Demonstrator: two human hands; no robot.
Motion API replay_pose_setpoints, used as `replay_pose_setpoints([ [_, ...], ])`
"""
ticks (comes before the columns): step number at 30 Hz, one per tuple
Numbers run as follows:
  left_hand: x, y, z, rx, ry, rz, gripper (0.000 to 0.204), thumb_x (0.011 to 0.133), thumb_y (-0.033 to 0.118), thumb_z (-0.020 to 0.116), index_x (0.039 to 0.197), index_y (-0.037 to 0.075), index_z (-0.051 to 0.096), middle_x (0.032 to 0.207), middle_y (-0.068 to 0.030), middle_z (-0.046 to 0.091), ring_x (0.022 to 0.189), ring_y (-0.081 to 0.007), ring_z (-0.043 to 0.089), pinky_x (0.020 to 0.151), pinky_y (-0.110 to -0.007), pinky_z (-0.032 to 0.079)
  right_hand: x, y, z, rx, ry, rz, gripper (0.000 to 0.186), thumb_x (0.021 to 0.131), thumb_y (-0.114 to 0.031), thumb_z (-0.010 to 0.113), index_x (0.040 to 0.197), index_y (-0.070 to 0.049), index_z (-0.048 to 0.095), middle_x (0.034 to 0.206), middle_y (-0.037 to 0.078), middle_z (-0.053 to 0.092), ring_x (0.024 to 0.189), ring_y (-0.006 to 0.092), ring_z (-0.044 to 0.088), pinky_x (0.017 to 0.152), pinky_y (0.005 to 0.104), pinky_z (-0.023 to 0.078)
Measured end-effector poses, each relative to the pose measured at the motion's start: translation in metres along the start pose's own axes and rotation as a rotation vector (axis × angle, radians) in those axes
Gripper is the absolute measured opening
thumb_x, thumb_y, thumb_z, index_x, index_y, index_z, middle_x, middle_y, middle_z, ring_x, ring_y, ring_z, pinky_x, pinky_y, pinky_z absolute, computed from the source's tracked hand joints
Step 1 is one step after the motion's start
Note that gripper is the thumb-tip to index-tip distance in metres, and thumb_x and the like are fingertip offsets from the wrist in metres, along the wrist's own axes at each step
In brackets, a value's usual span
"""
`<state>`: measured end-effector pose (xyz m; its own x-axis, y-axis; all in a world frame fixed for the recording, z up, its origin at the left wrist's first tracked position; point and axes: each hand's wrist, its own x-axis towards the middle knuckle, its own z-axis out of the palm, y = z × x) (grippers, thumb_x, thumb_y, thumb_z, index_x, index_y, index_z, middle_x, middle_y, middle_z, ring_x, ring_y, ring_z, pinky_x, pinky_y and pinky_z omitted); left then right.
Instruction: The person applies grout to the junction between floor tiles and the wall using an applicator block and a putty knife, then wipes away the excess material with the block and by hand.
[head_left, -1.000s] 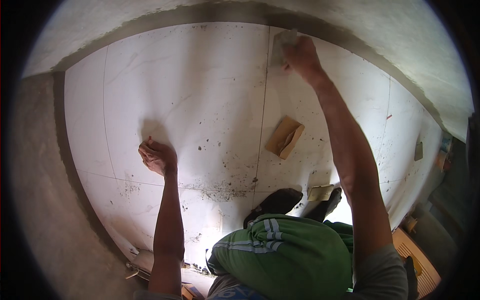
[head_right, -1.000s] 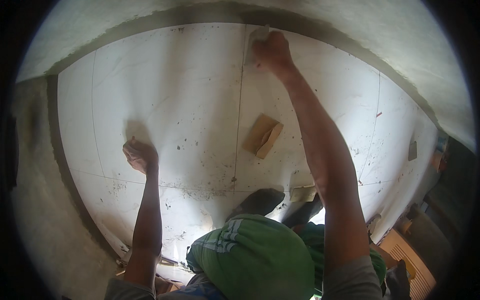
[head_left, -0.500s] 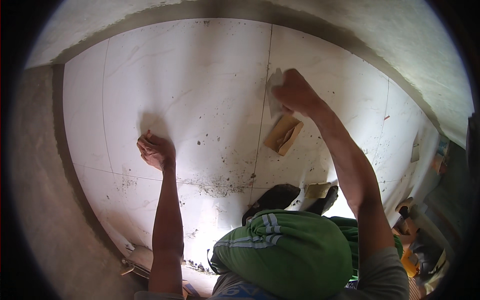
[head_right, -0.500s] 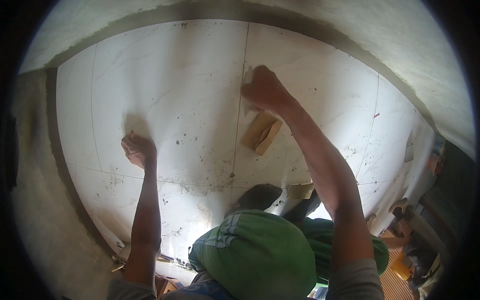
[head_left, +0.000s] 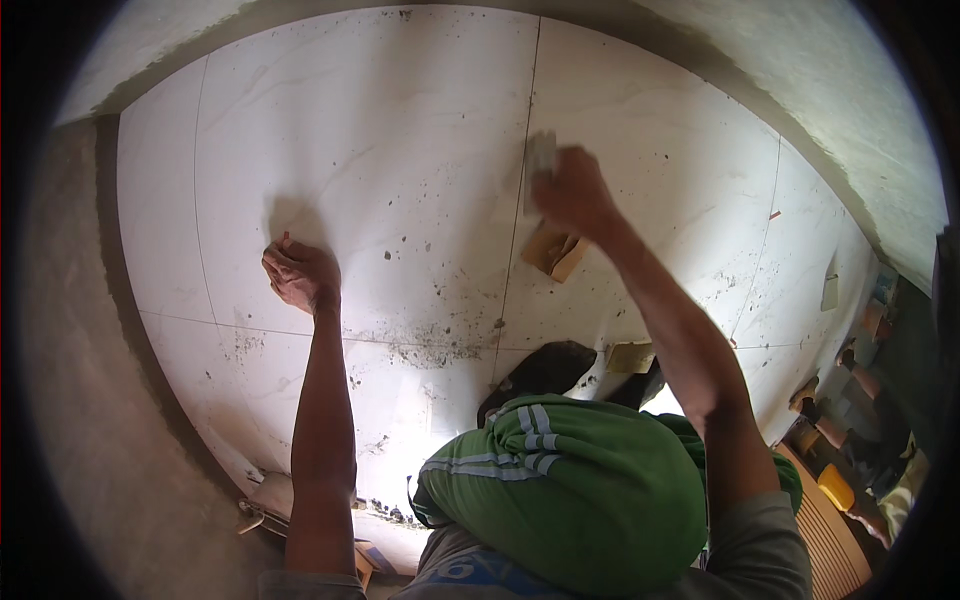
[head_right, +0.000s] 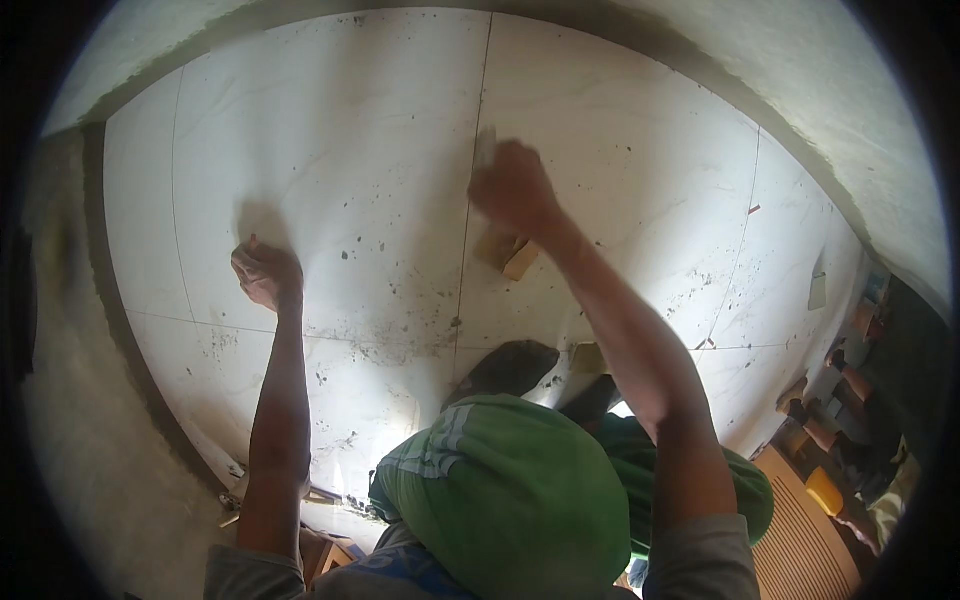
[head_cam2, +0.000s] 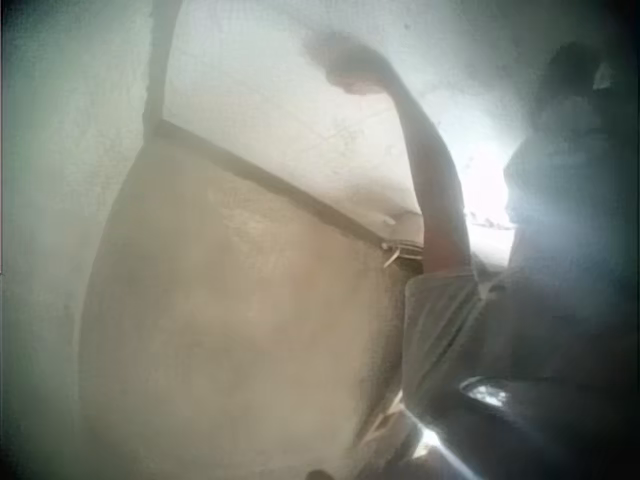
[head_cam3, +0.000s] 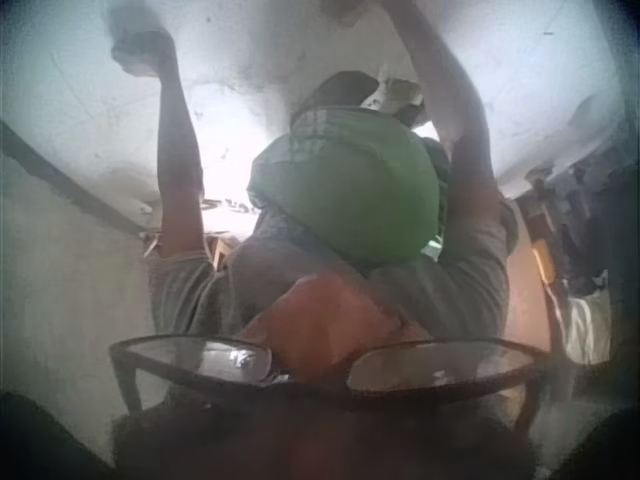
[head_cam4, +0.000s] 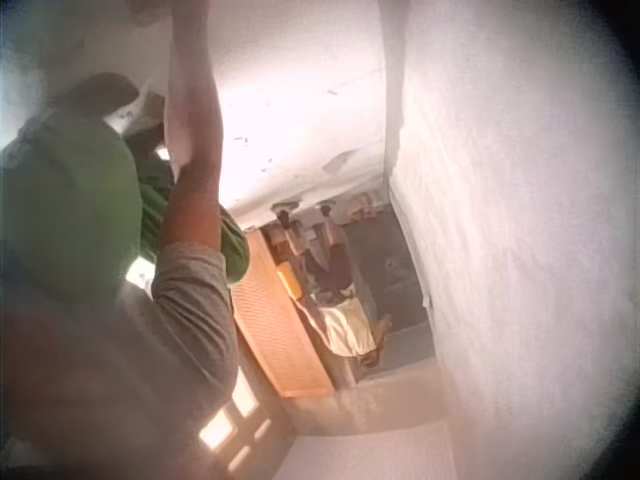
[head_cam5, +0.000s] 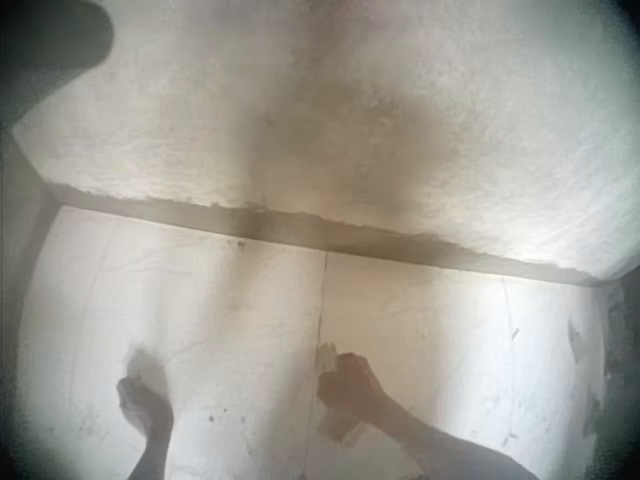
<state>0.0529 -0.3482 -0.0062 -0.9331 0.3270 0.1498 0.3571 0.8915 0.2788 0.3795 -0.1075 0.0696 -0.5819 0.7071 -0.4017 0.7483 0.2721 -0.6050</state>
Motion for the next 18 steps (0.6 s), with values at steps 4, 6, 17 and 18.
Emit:
replay_pose_setpoints([
  [4, -0.002, -0.002, -0.006, 0.024, 0.009, -0.007, 0.024, 0.11, 0.03, 0.052, 0.109, 0.008, 0.06, 0.114, -0.0119, 0.069, 0.114, -0.0341, 0.067, 0.099, -0.048, 0.048, -0.044, -0.013, 0.015, 0.179, -0.036, 0.185, 0.027, 0.091, -0.013, 0.059, 0.081, 0.01, 0.068, 0.064, 0.017, 0.069, 0.057, 0.0261, 0.072, 0.053, 0.0411, 0.06],
  [6, -0.001, 0.006, -0.005, 0.023, 0.007, -0.011, 0.023, 0.109, 0.03, 0.052, 0.108, 0.008, 0.06, 0.114, -0.0115, 0.069, 0.114, -0.034, 0.067, 0.099, -0.048, 0.048, -0.036, -0.006, -0.001, 0.216, 0.053, 0.213, 0.028, 0.091, -0.014, 0.059, 0.081, 0.01, 0.069, 0.063, 0.016, 0.069, 0.058, 0.0267, 0.073, 0.054, 0.0414, 0.059],
  [17, 0.003, -0.021, 0.009, 0.055, 0.087, 0.095, 0.013, 0.105, 0.023, 0.054, 0.112, 0.013, 0.057, 0.117, -0.0093, 0.071, 0.109, -0.0368, 0.071, 0.092, -0.053, 0.056, -0.077, -0.036, 0.071, 0.032, 0.287, 0.102, 0.03, 0.093, -0.013, 0.06, 0.077, 0.011, 0.066, 0.063, 0.034, 0.062, 0.065, 0.0489, 0.07, 0.068, 0.0564, 0.059],
  [18, 0.003, -0.028, 0.009, 0.041, 0.104, 0.124, 0.014, 0.105, 0.025, 0.053, 0.113, 0.013, 0.057, 0.116, -0.0098, 0.071, 0.108, -0.0371, 0.071, 0.092, -0.054, 0.056, -0.096, -0.045, 0.083, 0.041, 0.276, 0.102, 0.03, 0.093, -0.013, 0.06, 0.077, 0.011, 0.066, 0.063, 0.034, 0.062, 0.065, 0.0489, 0.07, 0.068, 0.0564, 0.059],
])
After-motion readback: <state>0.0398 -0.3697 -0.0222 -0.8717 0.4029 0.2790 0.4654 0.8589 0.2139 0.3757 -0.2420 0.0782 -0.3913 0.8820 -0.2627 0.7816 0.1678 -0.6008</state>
